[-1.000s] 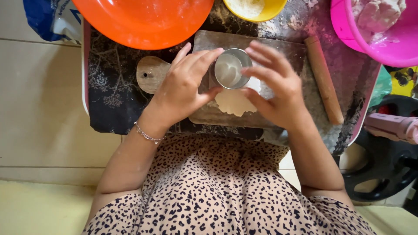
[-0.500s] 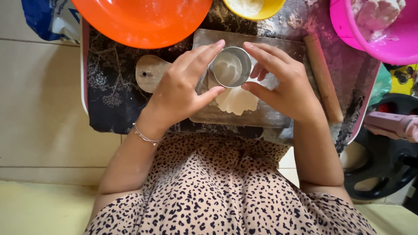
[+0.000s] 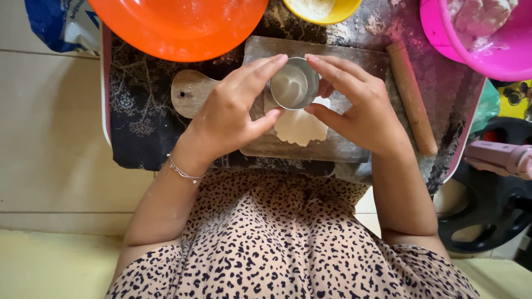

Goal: Rolling out dough with a rolling pin and cutting out circular dumpling skins using a metal cutter

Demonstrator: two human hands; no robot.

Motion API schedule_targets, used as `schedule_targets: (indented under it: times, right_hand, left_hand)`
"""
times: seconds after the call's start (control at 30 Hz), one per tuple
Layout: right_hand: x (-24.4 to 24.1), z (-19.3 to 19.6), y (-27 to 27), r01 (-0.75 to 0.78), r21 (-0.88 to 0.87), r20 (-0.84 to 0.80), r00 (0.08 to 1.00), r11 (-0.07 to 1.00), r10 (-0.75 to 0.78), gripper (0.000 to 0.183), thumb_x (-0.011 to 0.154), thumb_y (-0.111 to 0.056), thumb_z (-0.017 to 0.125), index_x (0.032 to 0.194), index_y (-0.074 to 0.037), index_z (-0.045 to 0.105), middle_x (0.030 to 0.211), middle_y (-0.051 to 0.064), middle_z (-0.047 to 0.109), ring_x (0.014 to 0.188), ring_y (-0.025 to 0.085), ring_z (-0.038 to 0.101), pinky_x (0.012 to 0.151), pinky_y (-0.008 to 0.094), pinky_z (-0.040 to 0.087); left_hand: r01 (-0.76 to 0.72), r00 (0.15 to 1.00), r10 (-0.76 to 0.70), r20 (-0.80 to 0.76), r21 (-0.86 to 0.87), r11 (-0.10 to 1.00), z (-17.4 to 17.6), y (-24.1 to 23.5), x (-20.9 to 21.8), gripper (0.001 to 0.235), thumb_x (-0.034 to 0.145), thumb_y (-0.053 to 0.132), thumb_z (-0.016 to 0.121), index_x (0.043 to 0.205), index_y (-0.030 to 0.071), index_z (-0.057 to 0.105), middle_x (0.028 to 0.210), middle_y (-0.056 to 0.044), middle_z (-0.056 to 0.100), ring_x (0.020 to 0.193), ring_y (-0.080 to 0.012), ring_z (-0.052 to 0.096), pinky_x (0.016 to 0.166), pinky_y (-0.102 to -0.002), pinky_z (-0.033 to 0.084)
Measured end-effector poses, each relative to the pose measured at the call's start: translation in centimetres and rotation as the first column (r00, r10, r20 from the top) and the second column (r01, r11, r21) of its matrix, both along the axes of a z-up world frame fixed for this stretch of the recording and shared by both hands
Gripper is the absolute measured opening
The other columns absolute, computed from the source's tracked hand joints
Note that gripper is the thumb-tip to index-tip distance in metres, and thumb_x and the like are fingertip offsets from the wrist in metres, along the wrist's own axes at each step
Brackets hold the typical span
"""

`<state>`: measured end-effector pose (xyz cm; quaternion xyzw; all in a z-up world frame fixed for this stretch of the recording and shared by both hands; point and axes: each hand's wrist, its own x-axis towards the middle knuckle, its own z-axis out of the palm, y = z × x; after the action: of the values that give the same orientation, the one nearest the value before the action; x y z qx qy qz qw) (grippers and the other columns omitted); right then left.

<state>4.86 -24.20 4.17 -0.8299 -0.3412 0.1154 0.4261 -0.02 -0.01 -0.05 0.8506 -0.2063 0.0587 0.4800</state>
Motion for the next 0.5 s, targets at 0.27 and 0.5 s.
schedule_targets:
  times: [0.27, 0.5]
  right_hand:
    - [-0.1, 0.3, -2.3, 0.065, -0.059, 0.211, 0.976, 0.996, -0.051, 0.066, 0.087, 0.013, 0.084, 0.145, 0.007, 0.053, 0.132, 0.025, 0.063, 0.097, 0.027, 0.068, 0.085, 0.034, 0.061]
    - [-3.4, -0.9, -9.0, 0.649, -0.366, 0.617, 0.706, 0.667, -0.348, 0.043, 0.096, 0.006, 0.086, 0.132, 0.015, 0.066, 0.129, 0.034, 0.059, 0.116, 0.049, 0.057, 0.1, 0.054, 0.048]
  left_hand:
    - [-0.077, 0.994, 0.069, 0.083, 0.104, 0.992, -2.3, -0.5, 0.3, 0.093, 0.08, 0.02, 0.098, 0.151, 0.008, 0.039, 0.143, -0.015, 0.062, 0.13, -0.0292, 0.063, 0.119, -0.038, 0.054]
    - [-0.151, 0.988, 0.152, 0.008, -0.051, 0.987, -0.6, 1.7, -2.6, 0.056, 0.074, 0.008, 0.09, 0.121, 0.006, 0.059, 0.132, -0.014, 0.055, 0.119, -0.0327, 0.06, 0.106, -0.043, 0.056]
